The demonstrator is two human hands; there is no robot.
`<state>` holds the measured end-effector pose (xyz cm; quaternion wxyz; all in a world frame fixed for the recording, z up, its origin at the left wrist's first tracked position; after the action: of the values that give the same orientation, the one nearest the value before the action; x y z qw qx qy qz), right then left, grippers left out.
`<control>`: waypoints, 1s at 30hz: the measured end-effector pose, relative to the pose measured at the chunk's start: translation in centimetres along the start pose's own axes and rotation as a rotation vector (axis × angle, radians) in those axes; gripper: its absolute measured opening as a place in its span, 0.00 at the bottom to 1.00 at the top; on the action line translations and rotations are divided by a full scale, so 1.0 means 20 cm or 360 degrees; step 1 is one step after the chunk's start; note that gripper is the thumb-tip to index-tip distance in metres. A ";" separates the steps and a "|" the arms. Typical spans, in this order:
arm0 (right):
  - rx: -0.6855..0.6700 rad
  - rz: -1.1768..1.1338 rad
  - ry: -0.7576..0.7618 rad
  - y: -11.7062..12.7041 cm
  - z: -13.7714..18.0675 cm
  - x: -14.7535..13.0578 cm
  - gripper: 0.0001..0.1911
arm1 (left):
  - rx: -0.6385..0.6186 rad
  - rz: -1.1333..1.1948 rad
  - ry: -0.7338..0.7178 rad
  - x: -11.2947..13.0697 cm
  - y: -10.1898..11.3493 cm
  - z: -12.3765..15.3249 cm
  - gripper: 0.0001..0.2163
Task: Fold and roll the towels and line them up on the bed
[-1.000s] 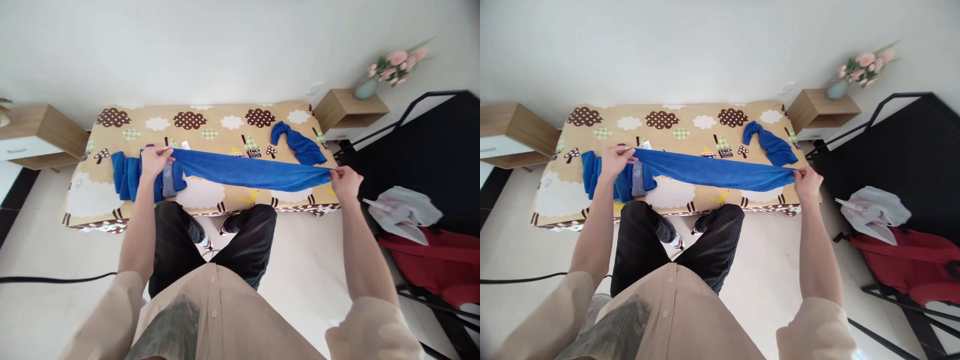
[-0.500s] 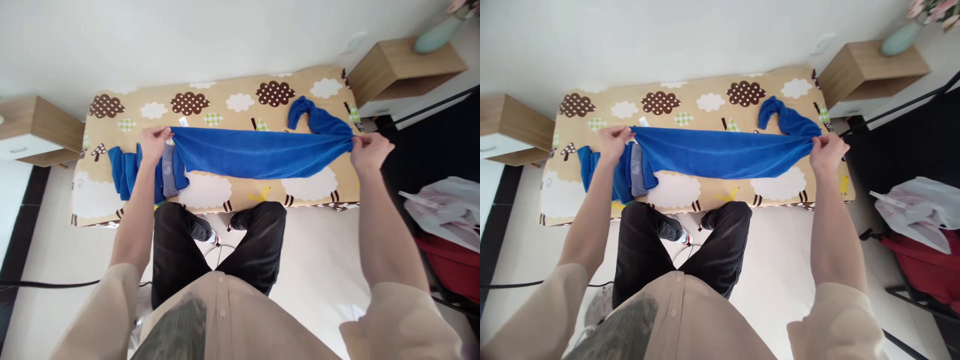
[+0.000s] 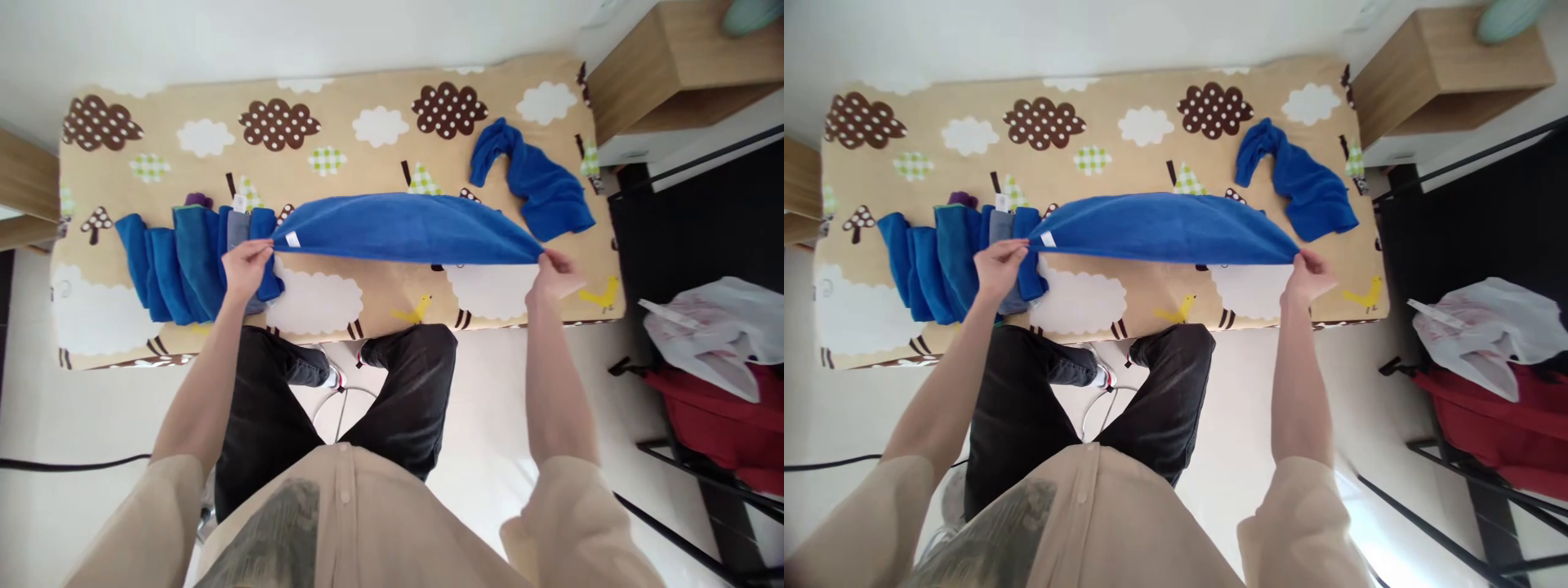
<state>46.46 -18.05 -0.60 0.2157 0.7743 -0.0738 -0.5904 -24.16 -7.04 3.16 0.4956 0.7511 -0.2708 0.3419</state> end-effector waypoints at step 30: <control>-0.0002 0.0524 -0.0338 0.18 0.24 0.73 0.09 | -0.1305 -0.1229 -0.0519 -0.45 -0.40 0.70 0.16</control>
<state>46.76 -27.87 -12.95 0.3007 0.6850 -0.2215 -0.6255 -20.30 -16.60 -12.31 0.7862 0.5853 -0.1605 -0.1162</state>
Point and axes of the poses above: each hand's wrist, its own z-axis away from the middle knuckle, its own y-axis out of the back of the hand, x = y × z, the point moved 8 cm from there along -z, towards the middle knuckle, and after that the axes turned 13 degrees about x, right-handed, at the moved point
